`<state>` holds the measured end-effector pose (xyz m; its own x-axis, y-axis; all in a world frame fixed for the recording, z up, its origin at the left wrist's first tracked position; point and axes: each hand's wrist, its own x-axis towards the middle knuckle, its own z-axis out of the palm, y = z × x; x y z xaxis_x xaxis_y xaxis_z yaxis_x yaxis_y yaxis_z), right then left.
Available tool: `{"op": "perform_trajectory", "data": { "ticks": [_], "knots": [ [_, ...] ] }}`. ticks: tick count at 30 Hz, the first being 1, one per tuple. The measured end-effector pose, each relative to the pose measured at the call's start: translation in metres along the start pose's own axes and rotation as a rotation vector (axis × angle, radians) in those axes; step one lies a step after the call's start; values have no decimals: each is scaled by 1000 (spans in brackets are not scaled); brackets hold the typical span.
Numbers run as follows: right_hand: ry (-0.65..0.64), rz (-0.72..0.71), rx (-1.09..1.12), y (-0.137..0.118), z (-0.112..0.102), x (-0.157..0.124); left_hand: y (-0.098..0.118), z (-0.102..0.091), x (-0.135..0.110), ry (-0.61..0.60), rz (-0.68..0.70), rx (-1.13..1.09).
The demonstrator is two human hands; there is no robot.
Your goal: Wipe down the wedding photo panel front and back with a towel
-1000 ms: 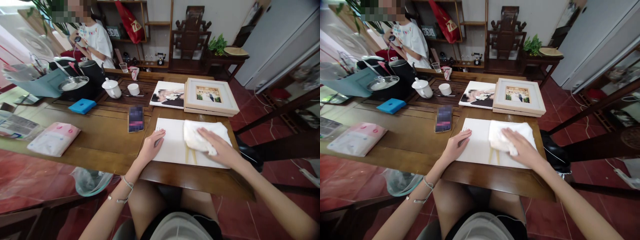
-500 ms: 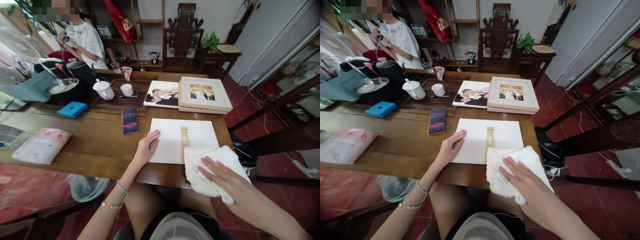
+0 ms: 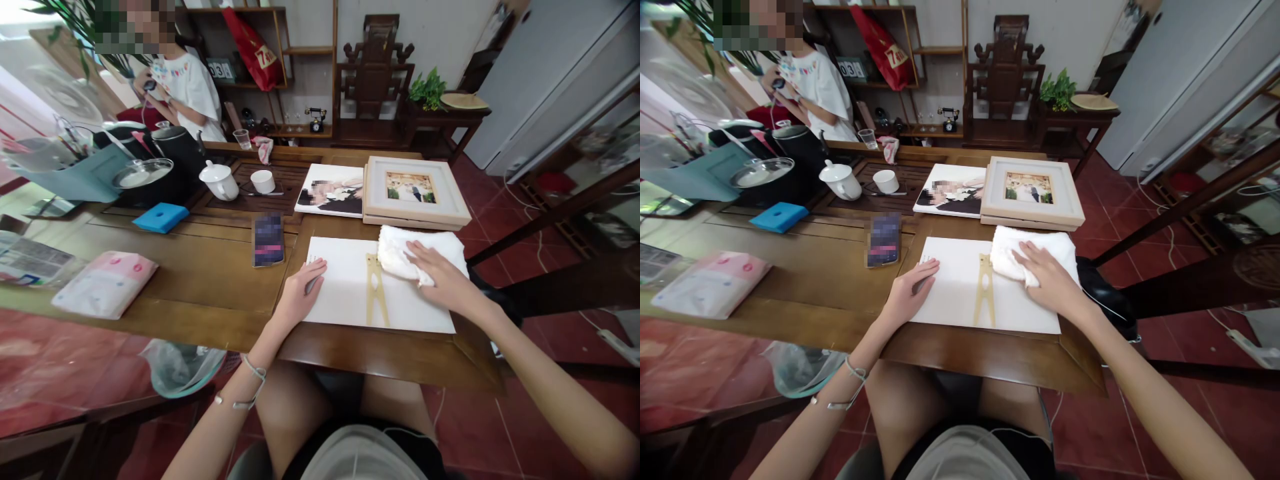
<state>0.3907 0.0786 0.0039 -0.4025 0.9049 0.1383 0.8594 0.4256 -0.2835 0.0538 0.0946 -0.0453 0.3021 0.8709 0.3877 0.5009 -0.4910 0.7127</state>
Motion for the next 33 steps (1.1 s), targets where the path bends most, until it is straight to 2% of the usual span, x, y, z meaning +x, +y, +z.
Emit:
{"op": "perform_trajectory", "data": {
  "ticks": [5, 8, 11, 16, 19, 22, 25, 27, 29, 31, 33],
  "knots": [
    [-162, -75, 8, -60, -15, -83, 1, 0, 0, -7, -9, 4],
    [-300, -64, 71, -81, -30, -112, 0, 0, 0, -2, 3, 2],
    [-339, -73, 168, -67, -36, -101, -2, 0, 0, -1, 12, 2],
    [-177, -47, 228, -1, -22, -21, -3, 0, 0, -12, 16, 1],
    [-82, 54, 109, 19, -9, 16, -3, 0, 0, -7, 19, 2],
    [-27, 43, -37, 3, 2, 11, -2, 0, 0, 0, 14, 5],
    [-4, -45, -129, -43, 10, -29, 0, 1, 0, 1, 8, 1],
    [-50, -123, -144, -75, 13, -59, 1, 0, 0, -4, 3, -2],
    [-54, -173, -138, -95, 14, -80, 2, 0, 0, -5, 5, -4],
    [-56, -195, -123, -97, 13, -82, 2, 0, 0, 0, 11, -6],
    [-56, -176, -119, -86, 12, -64, 3, -1, 0, 0, 10, -3]
  ]
}}
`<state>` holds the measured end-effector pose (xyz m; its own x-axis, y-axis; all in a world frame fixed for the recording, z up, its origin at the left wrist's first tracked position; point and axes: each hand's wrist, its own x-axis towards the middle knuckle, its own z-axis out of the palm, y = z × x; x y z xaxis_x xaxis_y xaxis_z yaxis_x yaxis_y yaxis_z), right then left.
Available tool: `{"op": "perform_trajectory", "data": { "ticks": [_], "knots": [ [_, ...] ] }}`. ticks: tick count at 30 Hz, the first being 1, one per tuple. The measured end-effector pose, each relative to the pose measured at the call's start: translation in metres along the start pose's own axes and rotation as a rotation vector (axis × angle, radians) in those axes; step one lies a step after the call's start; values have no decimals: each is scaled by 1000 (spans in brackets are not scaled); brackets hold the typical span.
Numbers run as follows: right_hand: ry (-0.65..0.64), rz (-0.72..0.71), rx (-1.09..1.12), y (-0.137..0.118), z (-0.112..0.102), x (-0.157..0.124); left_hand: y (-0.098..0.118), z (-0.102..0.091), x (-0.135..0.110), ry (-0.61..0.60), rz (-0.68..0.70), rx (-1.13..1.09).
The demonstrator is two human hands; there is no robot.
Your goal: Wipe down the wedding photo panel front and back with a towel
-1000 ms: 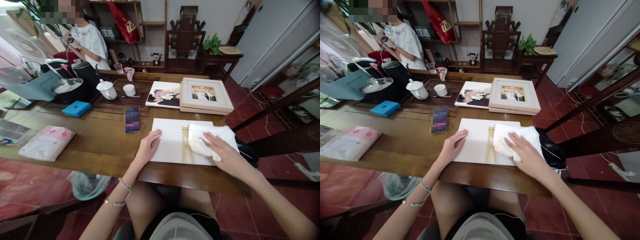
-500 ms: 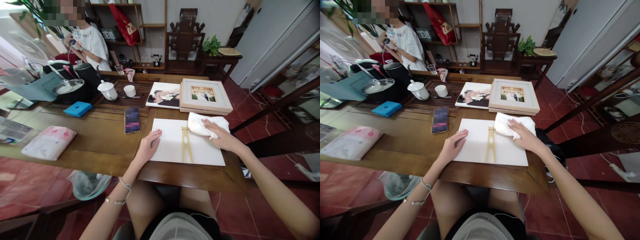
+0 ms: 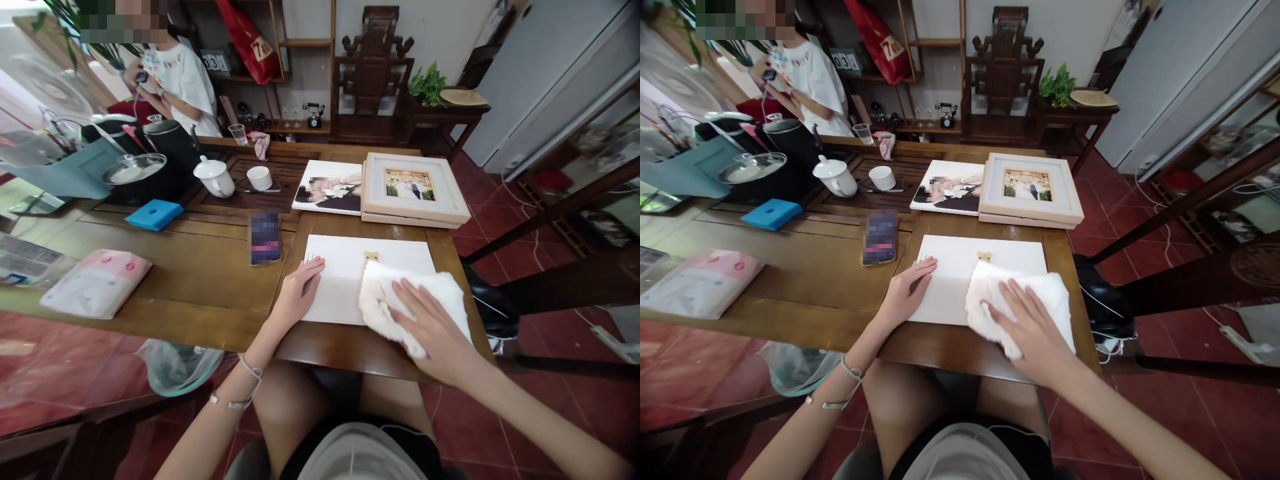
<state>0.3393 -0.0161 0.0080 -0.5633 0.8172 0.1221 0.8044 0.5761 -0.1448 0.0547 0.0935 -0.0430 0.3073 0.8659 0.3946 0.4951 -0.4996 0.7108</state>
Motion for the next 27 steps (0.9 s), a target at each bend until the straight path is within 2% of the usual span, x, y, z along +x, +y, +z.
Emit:
{"op": "perform_trajectory", "data": {
  "ticks": [4, 6, 8, 10, 13, 16, 19, 23, 25, 27],
  "knots": [
    [-6, 97, -59, 37, 2, 61, 1, -1, 0, -10, -6, 6],
    [-35, 118, -96, 38, 5, 89, 1, -1, 0, -11, -5, 11],
    [-64, 112, -119, 24, 7, 105, 0, -1, 0, -9, -4, 22],
    [-92, 46, -106, -2, 10, 103, 0, -1, 0, -9, -1, 30],
    [-142, -133, -25, -46, 9, 80, 0, -2, 0, -14, 3, 28],
    [-198, -252, 64, -70, 4, 60, 4, -4, -1, -18, 1, 9],
    [-197, -191, 101, -61, 2, 70, 6, -6, -2, -30, 11, -11],
    [-84, 3, 3, -37, 9, 111, 5, -7, -3, -36, 20, -27],
    [-56, 33, -32, -40, 13, 124, 4, -7, -3, -26, 20, -32],
    [-80, -6, -13, -54, 14, 126, 3, -7, -4, -13, 13, -37]
  ]
}}
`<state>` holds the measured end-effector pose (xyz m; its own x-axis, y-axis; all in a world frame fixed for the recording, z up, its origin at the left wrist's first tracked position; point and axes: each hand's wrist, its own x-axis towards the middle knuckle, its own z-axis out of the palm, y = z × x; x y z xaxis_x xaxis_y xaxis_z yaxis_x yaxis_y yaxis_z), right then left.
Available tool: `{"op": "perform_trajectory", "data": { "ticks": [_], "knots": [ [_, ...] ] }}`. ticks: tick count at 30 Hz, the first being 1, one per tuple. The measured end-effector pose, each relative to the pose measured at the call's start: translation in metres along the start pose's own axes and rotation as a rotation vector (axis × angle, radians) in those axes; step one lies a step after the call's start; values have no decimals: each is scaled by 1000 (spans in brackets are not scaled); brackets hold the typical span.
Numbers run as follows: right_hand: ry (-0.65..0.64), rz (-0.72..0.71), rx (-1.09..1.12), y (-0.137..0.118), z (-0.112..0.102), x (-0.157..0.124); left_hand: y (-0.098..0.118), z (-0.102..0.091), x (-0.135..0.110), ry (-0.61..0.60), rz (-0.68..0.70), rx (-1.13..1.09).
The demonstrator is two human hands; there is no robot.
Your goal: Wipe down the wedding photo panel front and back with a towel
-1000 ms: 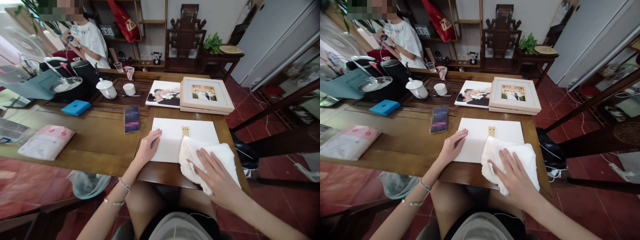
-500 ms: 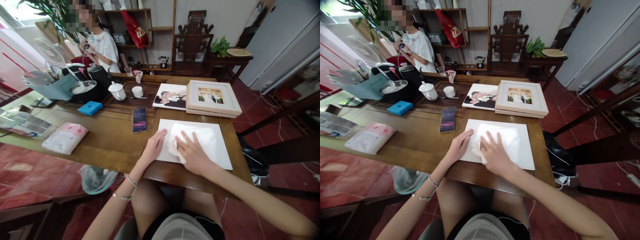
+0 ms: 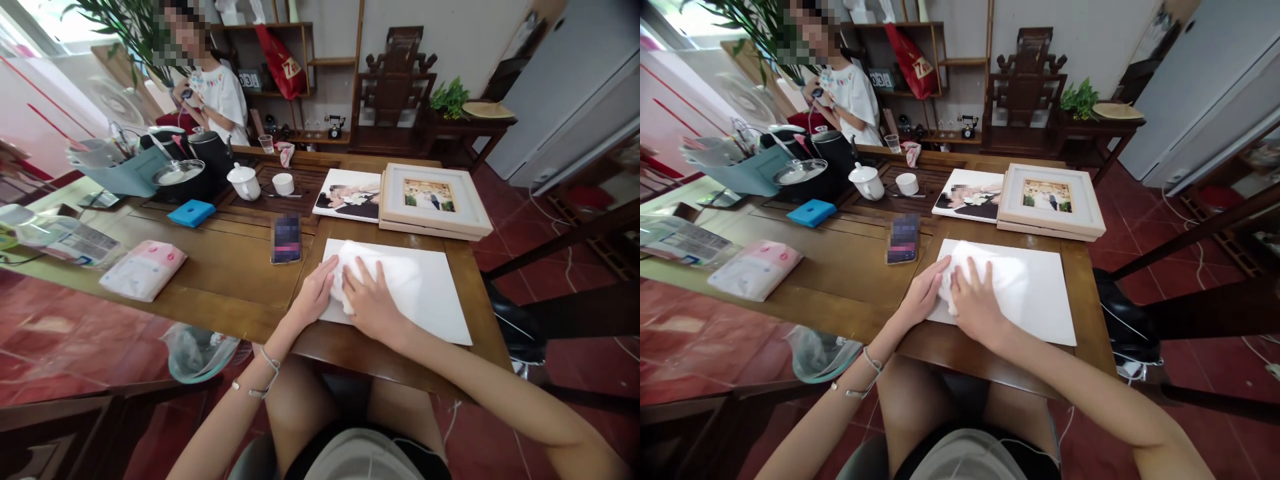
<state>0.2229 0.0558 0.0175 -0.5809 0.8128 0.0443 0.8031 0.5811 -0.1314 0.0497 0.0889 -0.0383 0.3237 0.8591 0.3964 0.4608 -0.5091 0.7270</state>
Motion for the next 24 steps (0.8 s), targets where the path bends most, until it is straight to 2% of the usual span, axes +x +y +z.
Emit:
{"op": "perform_trajectory", "data": {
  "ticks": [3, 5, 8, 11, 14, 17, 20, 24],
  "knots": [
    [-79, -123, 101, -22, -4, -18, 1, -1, -1, 19, -18, -16],
    [-118, -189, 174, -25, -9, -35, 2, -1, -2, 12, -18, -22],
    [-130, -194, 220, -8, -16, -54, 2, 0, -2, -20, -7, -5],
    [-84, -65, 172, 25, -18, -52, 0, 3, -2, -29, 8, 15],
    [-17, 22, 136, 52, -17, -31, -2, 5, -2, -25, 24, 22],
    [19, 84, 127, 63, -16, 5, -3, 6, -2, -20, 27, 14],
    [23, 113, 115, 58, -14, 44, -3, 6, -1, -8, 30, 11],
    [-11, -38, 131, 42, -9, 77, -1, 3, 1, -12, 42, 8]
  ]
}}
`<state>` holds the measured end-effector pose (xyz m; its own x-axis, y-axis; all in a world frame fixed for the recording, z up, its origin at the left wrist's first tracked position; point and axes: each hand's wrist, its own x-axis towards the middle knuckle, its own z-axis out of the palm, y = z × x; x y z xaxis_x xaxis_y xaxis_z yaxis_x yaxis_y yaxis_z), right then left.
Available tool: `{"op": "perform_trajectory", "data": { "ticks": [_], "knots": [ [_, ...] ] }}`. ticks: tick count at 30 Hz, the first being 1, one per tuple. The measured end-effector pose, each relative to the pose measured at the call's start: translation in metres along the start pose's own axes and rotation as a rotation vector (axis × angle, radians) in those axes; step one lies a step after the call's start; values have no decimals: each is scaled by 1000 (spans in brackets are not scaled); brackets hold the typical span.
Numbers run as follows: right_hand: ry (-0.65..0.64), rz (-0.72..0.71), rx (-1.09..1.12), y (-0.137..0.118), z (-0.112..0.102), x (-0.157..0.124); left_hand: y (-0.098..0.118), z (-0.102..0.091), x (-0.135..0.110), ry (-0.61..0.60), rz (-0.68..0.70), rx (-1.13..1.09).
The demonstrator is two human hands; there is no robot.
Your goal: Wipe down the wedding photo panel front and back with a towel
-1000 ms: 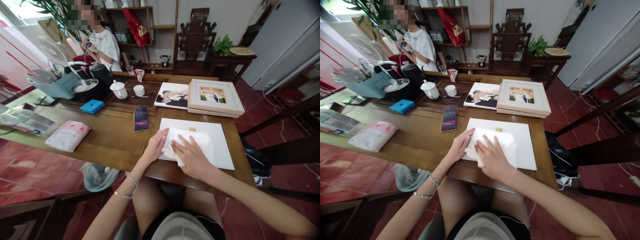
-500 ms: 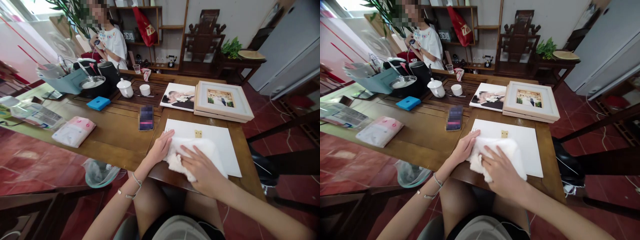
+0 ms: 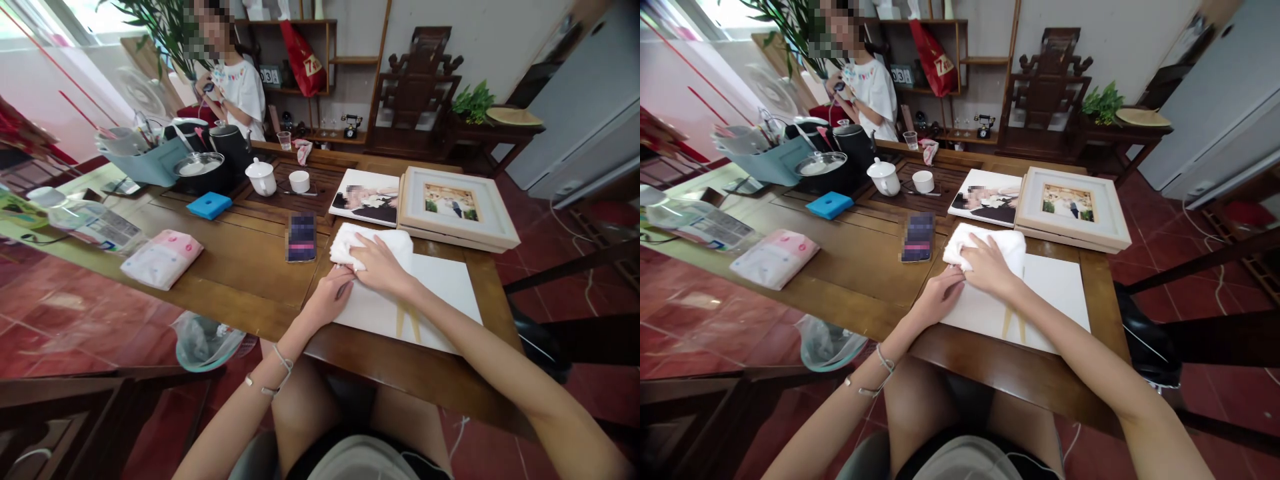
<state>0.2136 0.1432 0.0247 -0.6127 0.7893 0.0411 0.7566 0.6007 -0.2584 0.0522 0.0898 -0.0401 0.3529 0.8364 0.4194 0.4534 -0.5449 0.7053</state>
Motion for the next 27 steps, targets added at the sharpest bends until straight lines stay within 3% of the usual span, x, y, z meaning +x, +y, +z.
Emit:
{"op": "perform_trajectory", "data": {
  "ticks": [3, 6, 10, 15, 18, 22, 25, 27],
  "knots": [
    [3, -47, -4, -3, 3, 2, 0, -1, 1, -7, 4, 0],
    [21, -12, -11, 7, 0, -14, -2, 1, 0, 13, 5, 8],
    [58, 52, -19, 39, -5, -54, -5, 4, -2, 8, -14, 9],
    [218, 173, -70, 75, 0, -119, -7, 4, -2, 23, -16, 9],
    [279, 190, -111, 64, 4, -160, -6, 4, -1, 25, -11, 16],
    [196, 6, -94, 23, 8, -206, -3, 3, 0, 14, -25, 28],
    [153, -97, -68, 9, 6, -222, -3, 3, 0, 8, -35, 27],
    [146, -100, -36, 18, 3, -218, -3, 3, 0, 9, -36, 28]
  ]
}}
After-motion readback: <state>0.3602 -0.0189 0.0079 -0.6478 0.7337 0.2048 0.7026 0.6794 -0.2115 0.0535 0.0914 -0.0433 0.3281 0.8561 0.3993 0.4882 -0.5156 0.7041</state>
